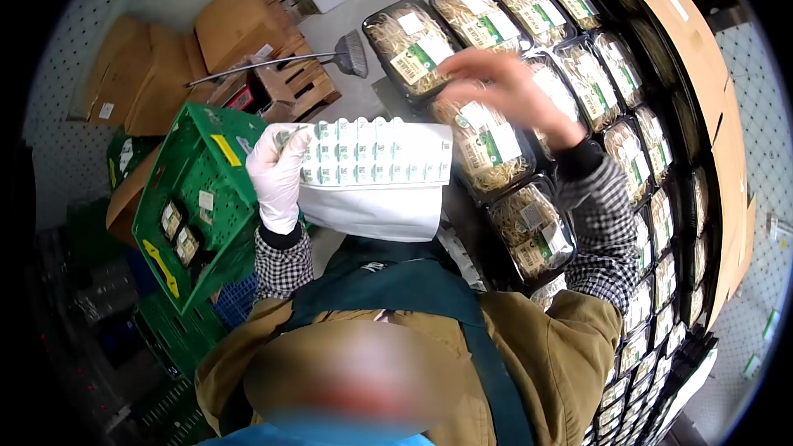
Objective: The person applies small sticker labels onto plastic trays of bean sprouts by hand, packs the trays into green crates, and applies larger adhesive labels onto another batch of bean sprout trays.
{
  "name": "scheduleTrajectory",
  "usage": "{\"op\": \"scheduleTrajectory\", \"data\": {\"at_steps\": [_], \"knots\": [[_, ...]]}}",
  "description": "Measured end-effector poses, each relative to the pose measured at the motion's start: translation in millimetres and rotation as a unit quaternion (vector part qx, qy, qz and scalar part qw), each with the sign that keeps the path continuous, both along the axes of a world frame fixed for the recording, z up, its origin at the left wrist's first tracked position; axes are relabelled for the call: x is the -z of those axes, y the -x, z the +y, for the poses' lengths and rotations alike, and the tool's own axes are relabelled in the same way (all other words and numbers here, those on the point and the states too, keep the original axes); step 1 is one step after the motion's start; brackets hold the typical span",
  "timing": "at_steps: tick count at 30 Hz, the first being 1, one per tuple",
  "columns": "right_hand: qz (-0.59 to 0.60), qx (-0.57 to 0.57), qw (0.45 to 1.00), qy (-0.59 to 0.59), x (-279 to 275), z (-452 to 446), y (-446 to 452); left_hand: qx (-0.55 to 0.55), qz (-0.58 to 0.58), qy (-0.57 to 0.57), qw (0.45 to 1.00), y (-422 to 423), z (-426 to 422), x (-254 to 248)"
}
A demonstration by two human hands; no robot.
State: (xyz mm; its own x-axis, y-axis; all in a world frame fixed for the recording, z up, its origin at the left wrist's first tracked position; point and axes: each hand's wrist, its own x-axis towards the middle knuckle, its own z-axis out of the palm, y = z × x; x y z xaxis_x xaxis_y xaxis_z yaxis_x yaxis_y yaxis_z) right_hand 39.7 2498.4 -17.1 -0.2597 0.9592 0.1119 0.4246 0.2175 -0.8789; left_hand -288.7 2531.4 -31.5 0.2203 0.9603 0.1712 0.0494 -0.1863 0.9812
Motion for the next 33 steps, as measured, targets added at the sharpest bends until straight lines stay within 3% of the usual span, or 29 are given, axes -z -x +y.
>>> {"op": "scheduleTrajectory", "data": {"at_steps": [2, 3, 5, 8, 11, 14, 15, 16, 18, 19, 20, 21, 23, 26, 29, 31, 33], "knots": [[-0.106, -0.028, 0.99, -0.088, -26, -12, 63, 0.008, 0.002, -0.009, 1.0, 2, -4, -1], [-0.095, 0.001, 0.989, -0.109, -28, -16, 83, 0.016, 0.0, -0.016, 1.0, 2, -3, -3], [-0.196, 0.007, 0.961, -0.195, -29, -16, 95, -0.001, 0.044, -0.052, 0.998, 3, -1, -10], [-0.227, 0.062, 0.944, -0.23, -33, -18, 105, 0.033, -0.011, -0.022, 0.999, 2, 11, -12], [-0.204, 0.06, 0.947, -0.24, -22, -14, 107, 0.086, -0.074, 0.049, 0.992, 0, 34, -3], [-0.021, 0.053, 0.996, -0.068, -41, 7, 77, 0.079, -0.032, 0.05, 0.995, -1, 60, -4], [0.072, 0.144, 0.982, -0.096, -21, 23, 48, 0.068, -0.01, 0.04, 0.997, 0, 67, -6], [0.106, 0.276, 0.955, -0.032, -32, 40, 11, 0.057, 0.009, 0.025, 0.998, 3, 73, -8], [0.154, 0.447, 0.87, -0.143, 4, 83, -92, 0.053, 0.014, 0.007, 0.998, 9, 84, 2], [0.111, 0.538, 0.824, -0.139, 32, 97, -148, 0.053, 0.032, -0.011, 0.998, 13, 90, 5], [-0.049, 0.623, 0.771, -0.121, 66, 107, -209, 0.047, 0.042, -0.009, 0.998, 17, 94, 8], [-0.105, 0.665, 0.732, -0.105, 77, 112, -229, 0.038, 0.053, -0.007, 0.998, 21, 98, 11], [-0.177, 0.706, 0.68, -0.085, 92, 129, -245, 0.023, 0.046, 0.025, 0.998, 29, 106, 21], [-0.266, 0.707, 0.649, -0.098, 126, 150, -271, 0.017, 0.043, 0.035, 0.998, 39, 115, 35], [-0.49, 0.648, 0.582, -0.031, 84, 142, -218, 0.007, 0.041, 0.035, 0.999, 37, 119, 34], [-0.446, 0.66, 0.598, -0.088, 88, 129, -219, 0.009, 0.032, 0.042, 0.999, 36, 122, 35], [-0.263, 0.696, 0.663, -0.084, 88, 122, -209, 0.019, 0.022, 0.037, 0.999, 29, 124, 28]]}}
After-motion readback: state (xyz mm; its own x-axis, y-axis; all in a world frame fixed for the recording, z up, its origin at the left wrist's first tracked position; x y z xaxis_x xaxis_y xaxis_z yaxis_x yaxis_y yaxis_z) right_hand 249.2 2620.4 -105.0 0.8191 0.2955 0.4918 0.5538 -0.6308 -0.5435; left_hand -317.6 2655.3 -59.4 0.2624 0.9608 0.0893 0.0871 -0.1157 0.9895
